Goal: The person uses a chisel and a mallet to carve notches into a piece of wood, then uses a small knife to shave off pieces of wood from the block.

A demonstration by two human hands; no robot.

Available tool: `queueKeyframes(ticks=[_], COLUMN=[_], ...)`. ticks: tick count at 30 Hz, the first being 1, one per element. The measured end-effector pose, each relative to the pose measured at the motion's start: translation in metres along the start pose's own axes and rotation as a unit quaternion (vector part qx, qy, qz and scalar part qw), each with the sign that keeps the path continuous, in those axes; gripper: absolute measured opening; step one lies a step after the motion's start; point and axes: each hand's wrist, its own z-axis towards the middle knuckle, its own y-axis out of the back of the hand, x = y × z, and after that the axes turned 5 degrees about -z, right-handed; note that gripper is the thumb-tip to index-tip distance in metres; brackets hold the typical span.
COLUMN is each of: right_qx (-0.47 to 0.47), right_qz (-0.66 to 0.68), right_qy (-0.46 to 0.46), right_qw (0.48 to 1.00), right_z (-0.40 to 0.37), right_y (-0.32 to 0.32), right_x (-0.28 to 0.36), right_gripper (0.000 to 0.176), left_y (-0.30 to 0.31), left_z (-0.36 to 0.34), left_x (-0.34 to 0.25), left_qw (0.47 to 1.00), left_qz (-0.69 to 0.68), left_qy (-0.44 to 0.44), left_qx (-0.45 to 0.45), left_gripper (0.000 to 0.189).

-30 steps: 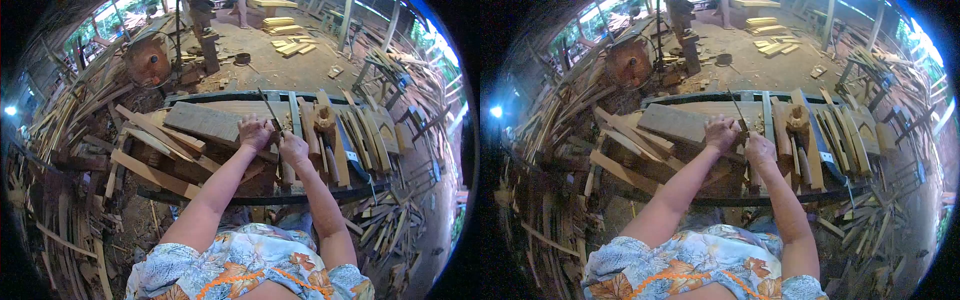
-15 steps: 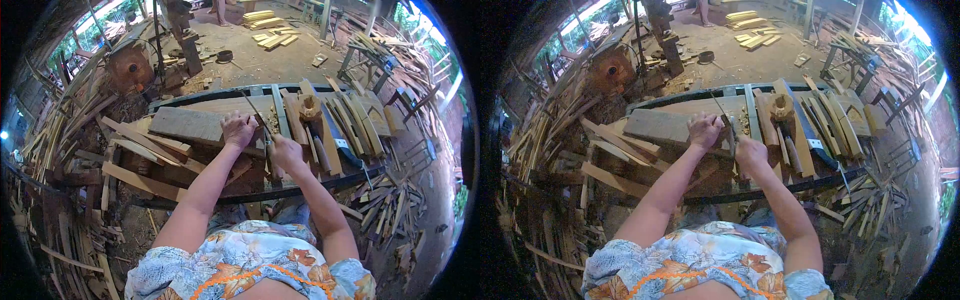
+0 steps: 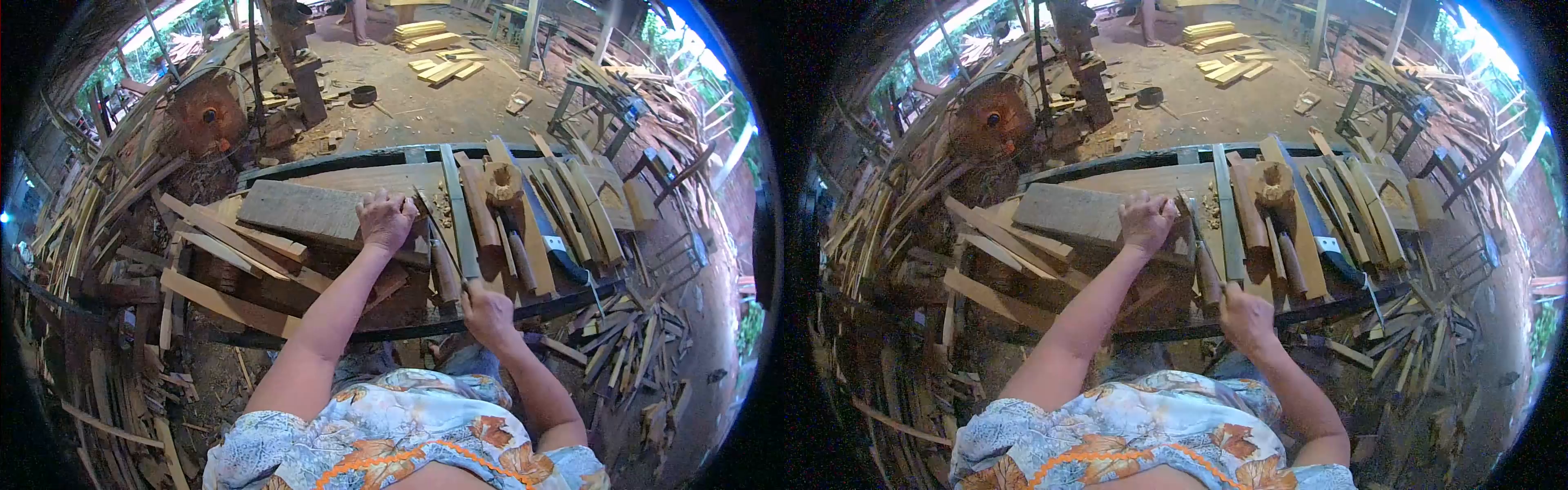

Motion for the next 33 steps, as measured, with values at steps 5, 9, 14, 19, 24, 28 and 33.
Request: queueKeyframes(ticks=[5, 9, 14, 19, 24, 28, 33], right_qx=[-0.025, -0.069, -0.022, 0.004, -0.003, -0.048, -0.010], right_qz=[-0.010, 0.001, 0.010, 0.026, 0.014, 0.027, 0.036], right_qy=[0.001, 0.007, 0.001, -0.007, 0.011, 0.007, 0.003], right_qw=[1.000, 0.998, 1.000, 1.000, 1.000, 0.998, 0.999], right_z=[0.101, 0.112, 0.015, 0.000, 0.100, 0.110, 0.016], right_y=[-0.022, -0.036, -0.009, 0.002, -0.014, -0.032, -0.015], right_x=[0.018, 0.020, 0.004, 0.003, 0.019, 0.022, 0.000], right_gripper=[0.018, 0.016, 0.016, 0.017, 0.017, 0.018, 0.021], left_y=[0.001, -0.004, -0.001, -0.003, -0.003, 0.000, 0.003], left_z=[0.000, -0.002, 0.002, 0.002, 0.001, 0.000, 0.001], left_x=[-0.001, 0.001, -0.002, 0.000, 0.000, -0.002, -0.005], left_qw=[1.000, 1.000, 1.000, 1.000, 1.000, 1.000, 1.000], left_qz=[0.010, 0.013, 0.003, -0.010, 0.001, 0.009, 0.014], left_qy=[-0.010, -0.008, 0.014, 0.009, 0.004, 0.010, 0.011], left_qx=[-0.021, -0.006, -0.007, 0.000, -0.006, -0.006, -0.007], left_gripper=[0.027, 0.028, 0.027, 0.026, 0.027, 0.028, 0.028])
